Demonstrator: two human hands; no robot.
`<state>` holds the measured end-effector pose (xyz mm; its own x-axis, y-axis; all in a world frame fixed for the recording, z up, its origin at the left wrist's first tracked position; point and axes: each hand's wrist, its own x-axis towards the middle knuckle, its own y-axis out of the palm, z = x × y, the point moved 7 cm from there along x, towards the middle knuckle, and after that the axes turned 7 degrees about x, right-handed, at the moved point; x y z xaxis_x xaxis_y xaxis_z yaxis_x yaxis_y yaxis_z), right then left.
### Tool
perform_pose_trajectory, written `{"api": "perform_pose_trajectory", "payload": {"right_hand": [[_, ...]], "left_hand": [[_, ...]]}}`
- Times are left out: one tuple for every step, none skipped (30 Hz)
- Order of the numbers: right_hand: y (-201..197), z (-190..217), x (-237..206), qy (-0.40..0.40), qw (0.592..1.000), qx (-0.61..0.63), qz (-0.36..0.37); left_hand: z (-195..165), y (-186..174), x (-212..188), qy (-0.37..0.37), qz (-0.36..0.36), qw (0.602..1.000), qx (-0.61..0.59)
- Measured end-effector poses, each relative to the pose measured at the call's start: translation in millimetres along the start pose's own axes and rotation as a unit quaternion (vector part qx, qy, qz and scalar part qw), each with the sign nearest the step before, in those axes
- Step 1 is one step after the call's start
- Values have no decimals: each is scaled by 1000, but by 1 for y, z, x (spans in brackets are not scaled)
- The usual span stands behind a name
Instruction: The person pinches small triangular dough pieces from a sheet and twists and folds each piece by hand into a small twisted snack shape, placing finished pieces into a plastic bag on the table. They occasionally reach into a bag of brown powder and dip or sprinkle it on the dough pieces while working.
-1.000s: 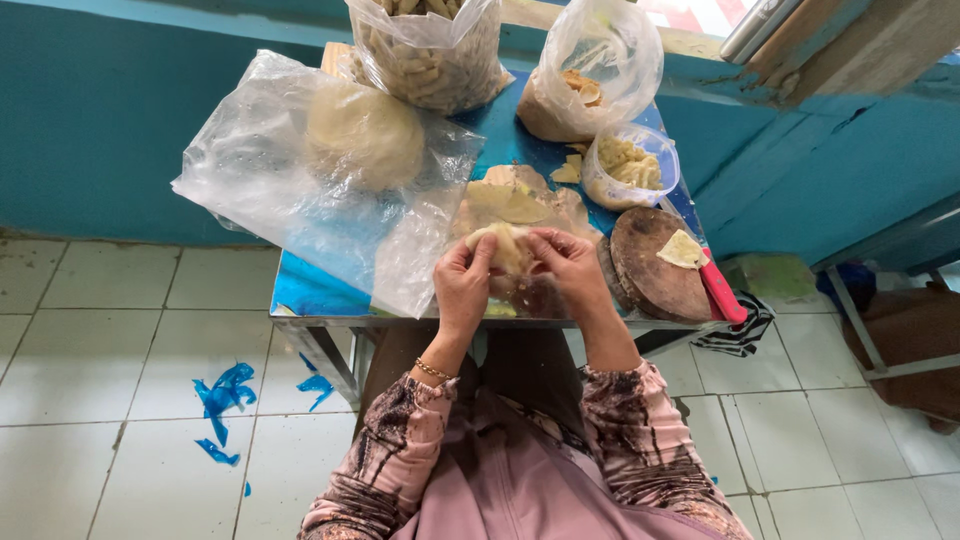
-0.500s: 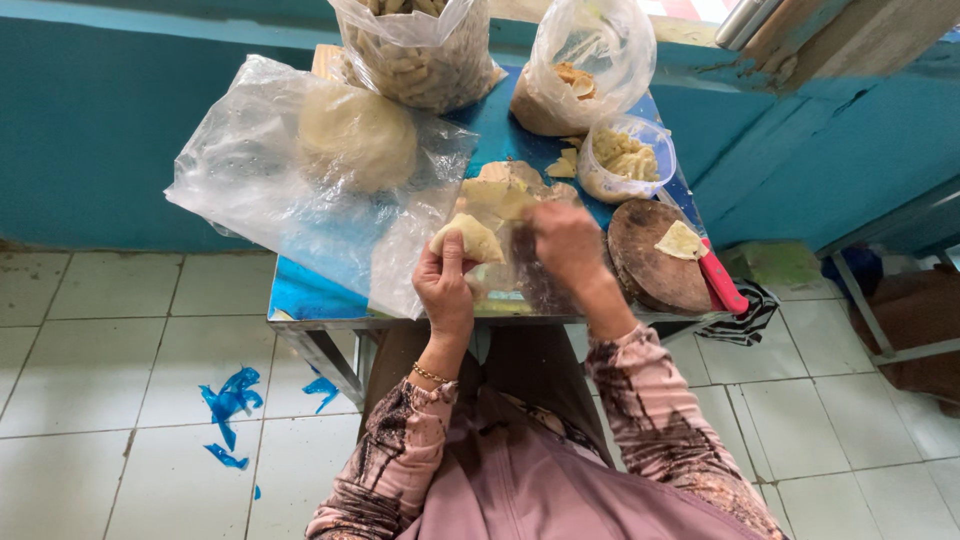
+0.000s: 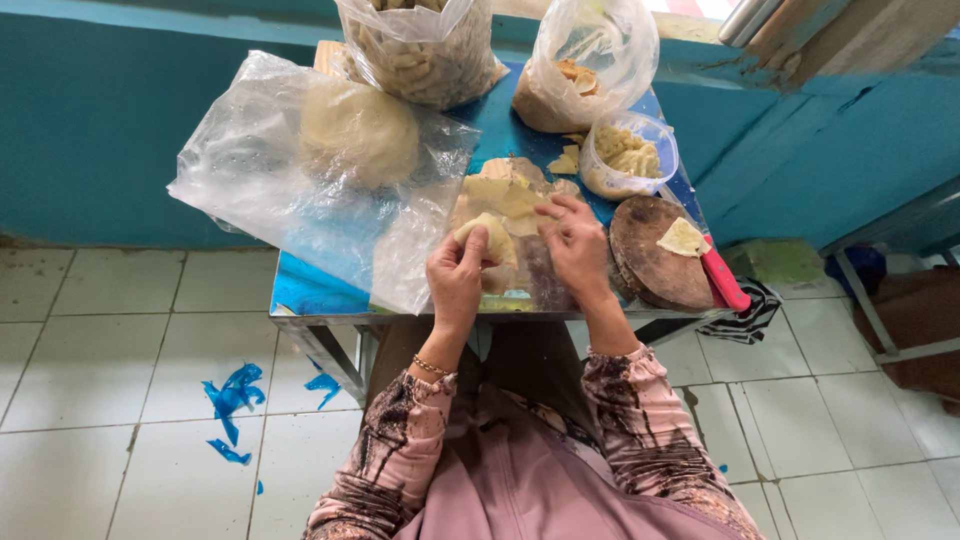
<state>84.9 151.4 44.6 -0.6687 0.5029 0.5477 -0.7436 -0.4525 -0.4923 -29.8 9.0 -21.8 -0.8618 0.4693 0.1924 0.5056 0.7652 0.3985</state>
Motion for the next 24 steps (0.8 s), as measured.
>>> {"api": "perform_pose_trajectory", "payload": {"right_hand": [[0,-2,-2,56,995,80,0],[1,-3,-3,109,981,159,1],[3,6,-6,85,987,134,23],[9,15,-12,61,991,108,45],[14,22,-16,39,994,81,66],[13,24,-18,29,995,77,50],[14,24,-20,18,997,73,35],[15,22,-20,5,997,69,20],[17,9,-20,51,988,147,16],[19,-6,-20,99,970,223,13],[19,-22,-20,147,944,297,9],[17,-40,-23,210,904,373,-9],[16,-57,-26,271,853,445,-28],[16,-72,-30,327,793,511,-46],[8,-79,-26,319,793,517,-57],[2,-84,-22,310,792,522,-66],[-2,-87,-19,302,791,527,-75],[-11,-83,-13,252,857,442,-82],[-18,-74,-7,199,911,350,-88],[-22,-62,-3,144,952,253,-92],[-20,-44,-1,71,988,119,-73],[-14,-24,-1,-4,998,-19,-52],[-4,-5,-4,-79,984,-157,-30],[5,4,-8,-83,982,-169,1]], "left_hand": [[0,1,1,3,7,1000,9],[0,3,2,-2,17,1000,23],[1,4,2,-9,26,999,37],[3,5,1,-17,36,998,51],[4,6,1,-18,47,998,46],[4,8,0,-18,58,997,40],[4,9,0,-16,69,997,33],[6,7,0,-26,64,997,46],[8,6,-1,-35,58,996,59],[10,4,-2,-45,52,995,71],[10,2,-1,-38,42,997,52],[9,1,0,-30,32,998,34],[9,-1,0,-23,22,999,15],[9,-2,0,-17,13,1000,-4],[9,-3,0,-9,3,1000,-23],[9,-5,-1,-1,-7,999,-42],[10,-5,0,1,-14,998,-55],[12,-5,0,3,-21,998,-68],[13,-6,0,4,-27,996,-80],[13,-7,0,9,-29,996,-79],[13,-8,0,13,-30,996,-78],[13,-8,1,17,-30,996,-77],[14,-8,1,15,-28,996,-77],[14,-8,0,12,-27,997,-77]]}}
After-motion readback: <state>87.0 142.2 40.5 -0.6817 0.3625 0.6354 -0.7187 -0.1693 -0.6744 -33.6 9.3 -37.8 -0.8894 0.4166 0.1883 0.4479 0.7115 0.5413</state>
